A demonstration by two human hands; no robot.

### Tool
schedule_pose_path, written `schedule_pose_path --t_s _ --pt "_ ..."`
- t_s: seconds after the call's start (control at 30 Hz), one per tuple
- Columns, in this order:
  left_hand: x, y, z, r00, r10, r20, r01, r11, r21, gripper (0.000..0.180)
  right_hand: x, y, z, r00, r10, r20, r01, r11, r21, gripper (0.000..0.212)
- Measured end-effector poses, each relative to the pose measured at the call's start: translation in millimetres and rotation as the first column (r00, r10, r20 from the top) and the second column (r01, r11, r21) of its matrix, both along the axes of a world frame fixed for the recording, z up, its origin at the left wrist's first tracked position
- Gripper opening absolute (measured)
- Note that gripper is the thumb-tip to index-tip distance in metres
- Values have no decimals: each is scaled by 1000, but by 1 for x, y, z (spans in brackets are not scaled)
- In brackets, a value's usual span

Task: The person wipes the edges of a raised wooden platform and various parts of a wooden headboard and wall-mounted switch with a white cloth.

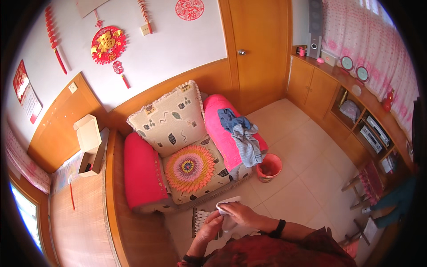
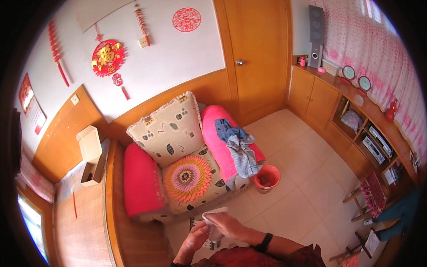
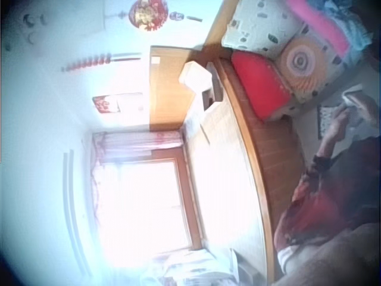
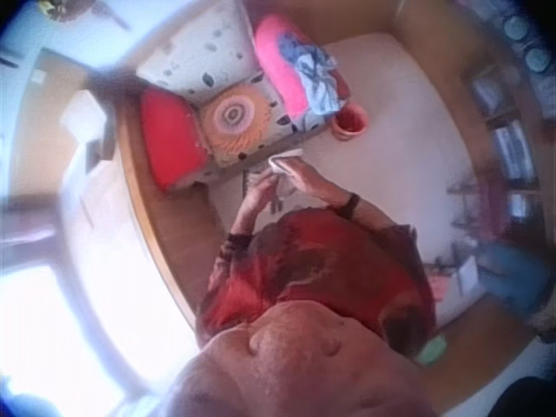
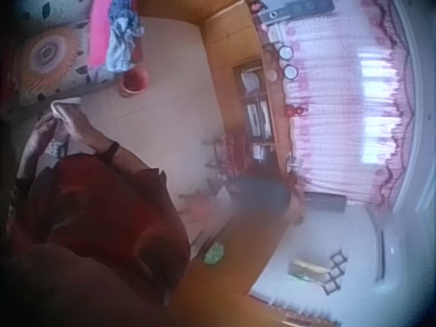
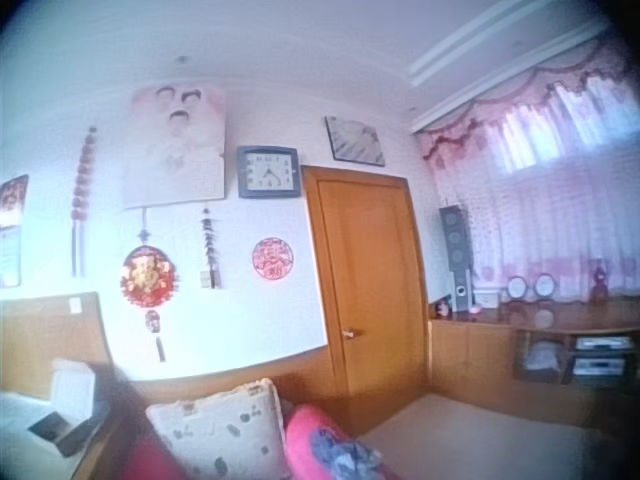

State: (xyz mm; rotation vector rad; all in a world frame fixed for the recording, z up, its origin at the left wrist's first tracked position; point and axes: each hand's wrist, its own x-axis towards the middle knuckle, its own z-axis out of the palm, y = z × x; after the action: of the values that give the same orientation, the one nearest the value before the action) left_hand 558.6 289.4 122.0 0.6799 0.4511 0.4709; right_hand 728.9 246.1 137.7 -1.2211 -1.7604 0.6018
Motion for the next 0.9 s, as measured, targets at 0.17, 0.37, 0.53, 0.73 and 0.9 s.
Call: schedule_pose_path --t_s 0.17,0.37,0.53,0.73,0.9 --pt "7 4 -3 986 -106 -130 115 991 62 51 11 -13 -15 997 -35 -69 27 994 -103 38" --pt "42 4 -14 955 -182 -236 237 943 232 52 31 -26 -10 902 -305 -306 196 920 -339 40" --pt "84 3 -20 824 -134 -550 375 857 353 37 68 -36 -17 950 -191 -247 87 921 -379 45" --pt "130 8 -57 889 -56 -454 181 954 238 23 140 -32 -26 965 -57 -257 -48 923 -382 49" --pt "214 -3 -60 907 86 -412 -22 987 157 23 237 -37 -25 968 74 -238 -171 890 -422 49"
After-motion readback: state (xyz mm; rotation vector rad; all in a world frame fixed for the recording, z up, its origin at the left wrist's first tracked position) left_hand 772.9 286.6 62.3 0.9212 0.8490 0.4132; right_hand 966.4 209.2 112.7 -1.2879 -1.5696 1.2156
